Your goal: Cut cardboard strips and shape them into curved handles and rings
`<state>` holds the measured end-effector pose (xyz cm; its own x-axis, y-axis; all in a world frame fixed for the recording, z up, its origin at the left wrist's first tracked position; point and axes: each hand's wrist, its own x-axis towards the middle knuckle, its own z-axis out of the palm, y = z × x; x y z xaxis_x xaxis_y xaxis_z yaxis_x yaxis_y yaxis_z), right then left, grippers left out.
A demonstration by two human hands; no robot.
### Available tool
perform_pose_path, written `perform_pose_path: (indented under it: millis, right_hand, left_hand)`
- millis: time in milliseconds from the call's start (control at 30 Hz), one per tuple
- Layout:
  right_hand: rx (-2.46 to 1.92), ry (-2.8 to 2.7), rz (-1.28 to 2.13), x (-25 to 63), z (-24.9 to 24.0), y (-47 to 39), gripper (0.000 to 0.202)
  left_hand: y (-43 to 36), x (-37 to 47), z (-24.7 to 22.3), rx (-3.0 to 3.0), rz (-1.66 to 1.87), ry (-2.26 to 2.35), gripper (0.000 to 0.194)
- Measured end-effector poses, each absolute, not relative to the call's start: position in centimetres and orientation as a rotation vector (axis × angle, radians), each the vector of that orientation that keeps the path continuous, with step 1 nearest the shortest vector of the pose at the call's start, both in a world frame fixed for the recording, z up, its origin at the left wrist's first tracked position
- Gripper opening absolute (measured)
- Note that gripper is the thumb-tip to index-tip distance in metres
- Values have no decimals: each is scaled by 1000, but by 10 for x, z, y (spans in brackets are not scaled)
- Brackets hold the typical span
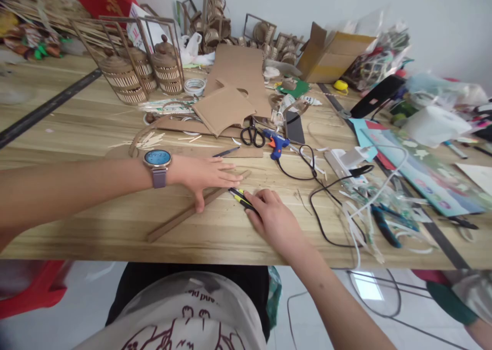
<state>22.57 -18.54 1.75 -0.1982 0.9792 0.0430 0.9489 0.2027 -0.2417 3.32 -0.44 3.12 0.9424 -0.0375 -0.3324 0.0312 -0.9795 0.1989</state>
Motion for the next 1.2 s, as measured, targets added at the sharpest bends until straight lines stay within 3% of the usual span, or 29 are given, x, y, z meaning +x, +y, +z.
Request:
perform_pose_path:
  millis: [667, 1000, 1200]
  right_hand:
    - [-1741, -2382, -63, 200, 5, -209, 39]
    - [-1755, -2366, -29, 199, 5, -219, 38]
    - [-1753, -2337, 6, 197, 2, -212, 38]
  left_hand:
    - [-2, 28, 22, 2830, -278, 20, 112]
    - [-10, 3, 21, 2909, -53, -175, 80]
    - [-18, -1, 30, 2857, -337, 3, 100]
